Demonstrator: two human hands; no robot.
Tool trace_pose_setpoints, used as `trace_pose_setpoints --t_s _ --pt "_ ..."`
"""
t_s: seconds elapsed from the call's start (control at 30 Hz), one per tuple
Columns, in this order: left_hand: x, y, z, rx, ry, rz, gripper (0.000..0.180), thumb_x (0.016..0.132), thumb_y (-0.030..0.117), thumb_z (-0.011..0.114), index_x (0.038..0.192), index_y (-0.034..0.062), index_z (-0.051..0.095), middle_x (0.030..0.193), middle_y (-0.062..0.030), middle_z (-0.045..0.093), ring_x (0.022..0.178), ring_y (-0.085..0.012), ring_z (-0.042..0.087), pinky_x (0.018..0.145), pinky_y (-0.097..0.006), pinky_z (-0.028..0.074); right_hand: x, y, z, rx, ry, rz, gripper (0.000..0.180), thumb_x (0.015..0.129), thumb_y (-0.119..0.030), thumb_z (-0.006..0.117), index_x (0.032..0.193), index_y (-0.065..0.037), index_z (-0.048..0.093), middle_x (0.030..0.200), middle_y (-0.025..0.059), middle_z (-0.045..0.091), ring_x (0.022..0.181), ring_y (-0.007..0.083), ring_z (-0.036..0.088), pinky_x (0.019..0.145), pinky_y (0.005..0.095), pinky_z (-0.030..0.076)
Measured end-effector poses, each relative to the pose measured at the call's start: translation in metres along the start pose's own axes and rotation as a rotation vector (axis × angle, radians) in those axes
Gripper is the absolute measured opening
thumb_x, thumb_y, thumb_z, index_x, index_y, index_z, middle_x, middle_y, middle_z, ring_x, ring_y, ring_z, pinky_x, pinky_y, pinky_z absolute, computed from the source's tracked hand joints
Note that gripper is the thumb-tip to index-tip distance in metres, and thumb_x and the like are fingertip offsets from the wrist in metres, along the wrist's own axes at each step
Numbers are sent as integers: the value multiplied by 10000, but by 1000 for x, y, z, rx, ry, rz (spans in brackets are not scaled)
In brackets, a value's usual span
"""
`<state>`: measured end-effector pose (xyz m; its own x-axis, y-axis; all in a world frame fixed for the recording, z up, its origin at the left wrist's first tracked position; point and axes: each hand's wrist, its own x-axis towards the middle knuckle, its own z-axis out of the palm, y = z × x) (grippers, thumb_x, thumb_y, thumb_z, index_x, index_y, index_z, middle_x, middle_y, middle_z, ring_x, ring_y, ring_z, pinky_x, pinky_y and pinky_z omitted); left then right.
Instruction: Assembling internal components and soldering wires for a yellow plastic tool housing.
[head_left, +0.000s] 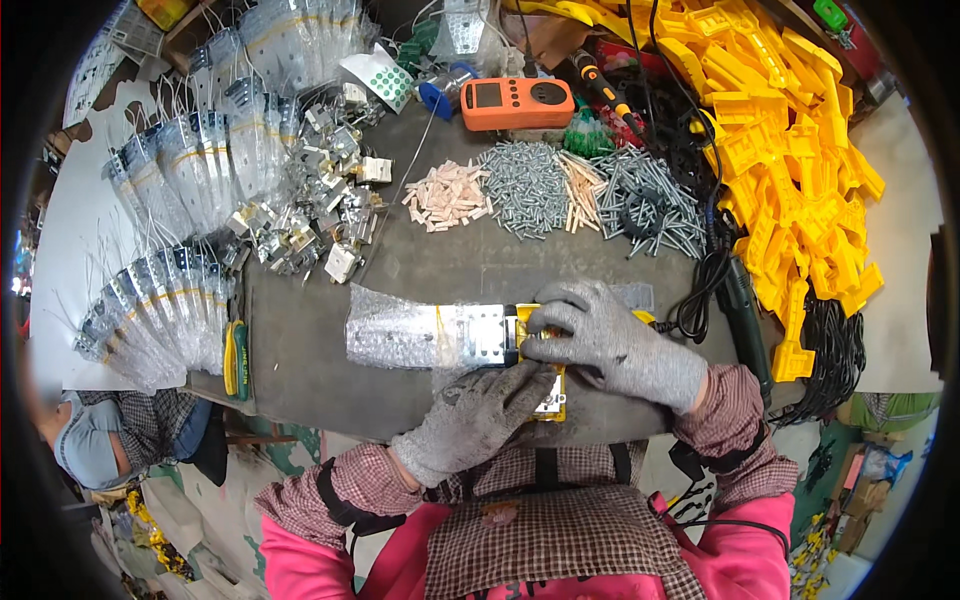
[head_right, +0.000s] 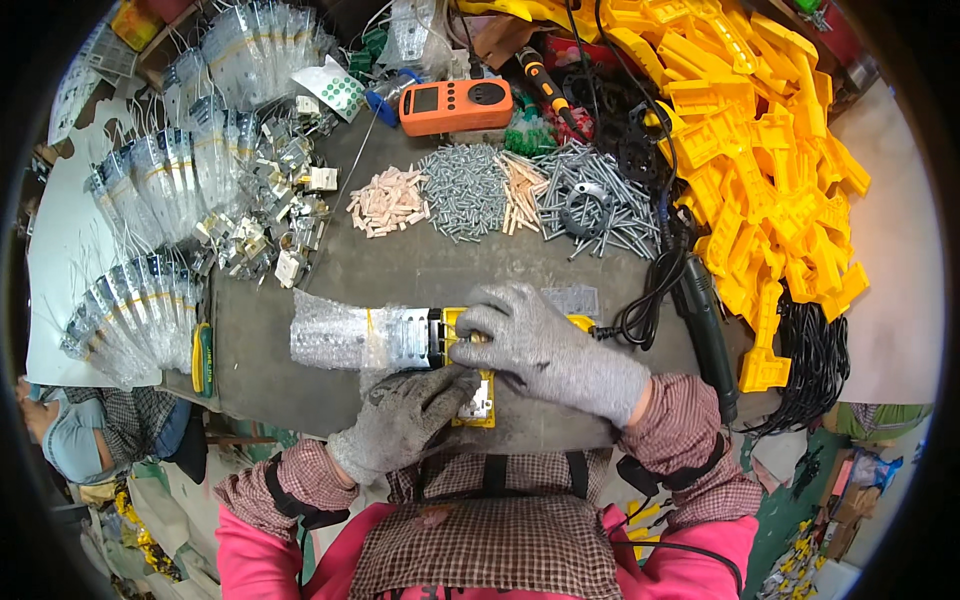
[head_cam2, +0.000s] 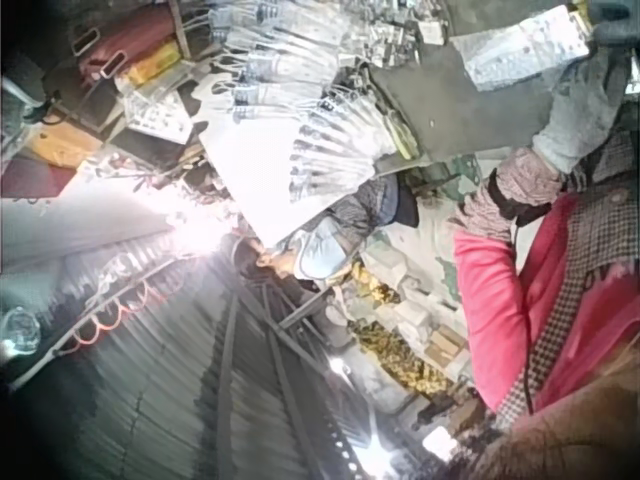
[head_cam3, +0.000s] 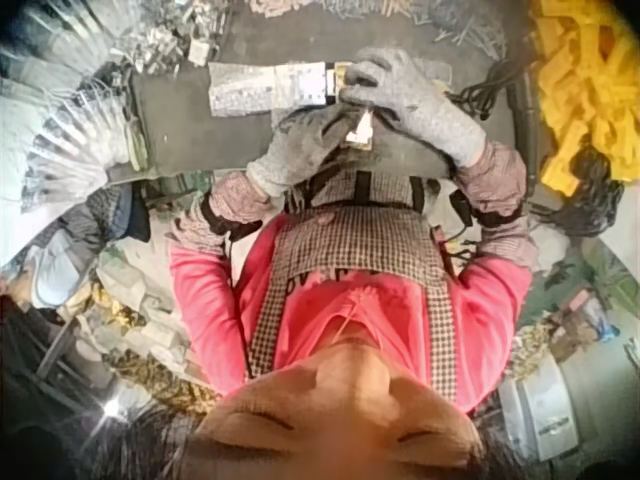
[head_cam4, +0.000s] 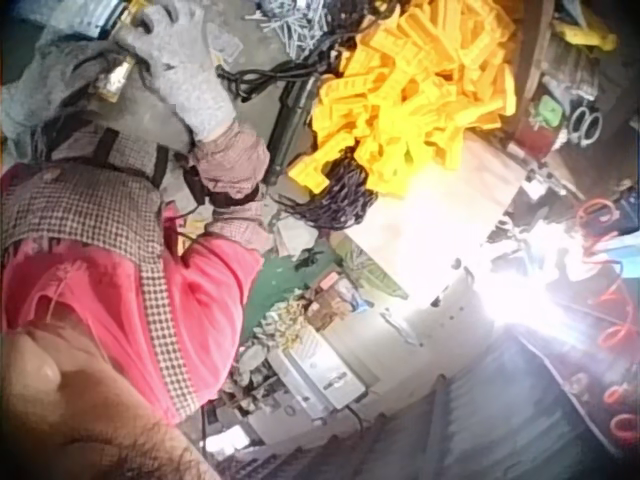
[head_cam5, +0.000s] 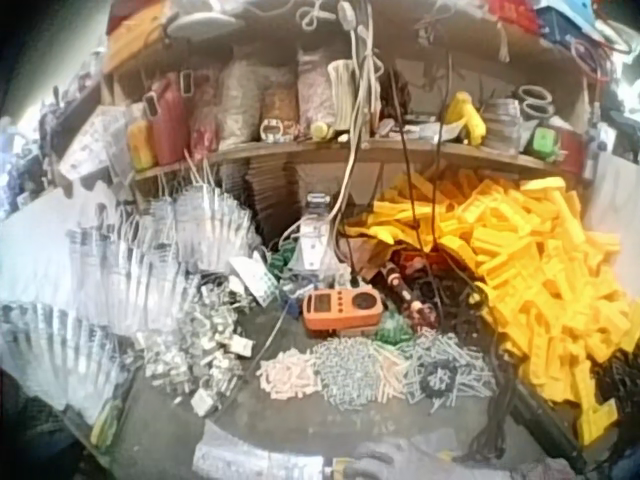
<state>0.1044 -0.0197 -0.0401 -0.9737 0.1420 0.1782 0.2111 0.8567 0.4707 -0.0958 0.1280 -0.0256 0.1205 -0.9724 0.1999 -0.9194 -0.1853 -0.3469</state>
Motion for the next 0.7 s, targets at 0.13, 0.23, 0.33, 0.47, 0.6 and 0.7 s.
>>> trace_pose_setpoints --t_s 0.13,0.23,0.33,0.47,0.6,0.7 --pt "-2 -2 4 34 25 33 510 824 285 726 1275 73 618 1240 -139 627 1037 -293 664 912 -440 514 -2 -27 -12 -27 7 111 428 722 -158 727 1140 -108 651 1182 86 587 1201 334 508 979 493 435" --pt "8 5 -2 -15 0 76 451 824 277 731 1205 53 642 1210 -144 638 1031 -302 665 895 -429 524 -7 -17 2 147 114 214 393 740 -170 715 1117 -81 653 1173 97 605 1197 331 509 984 503 433" --pt "8 -2 9 -47 -67 -118 491 783 258 748 1194 21 622 1196 -168 633 1018 -342 659 856 -416 534 21 -10 3 97 -25 210 363 756 -153 698 1108 -76 653 1182 132 612 1188 334 516 1001 490 426" --pt "9 -3 1 -11 84 -18 632 631 290 888 1145 30 627 1159 -159 647 977 -344 662 833 -429 524 -40 -11 -34 84 378 184 269 786 -100 645 1054 -85 671 1216 142 610 1186 338 534 1017 480 424" --pt "4 5 5 23 109 22 635 632 278 898 1148 36 617 1152 -166 648 964 -350 663 823 -451 521 -191 -22 -101 -296 761 1129 310 892 -153 648 1181 -40 633 1050 185 671 916 310 683 832 384 550" --pt "8 5 6 6 123 54 621 653 298 884 1147 22 626 1159 -183 644 951 -361 661 811 -460 526 -243 -8 -87 -504 565 1399 483 847 -269 739 1259 -59 599 1077 193 663 940 324 684 822 385 552"
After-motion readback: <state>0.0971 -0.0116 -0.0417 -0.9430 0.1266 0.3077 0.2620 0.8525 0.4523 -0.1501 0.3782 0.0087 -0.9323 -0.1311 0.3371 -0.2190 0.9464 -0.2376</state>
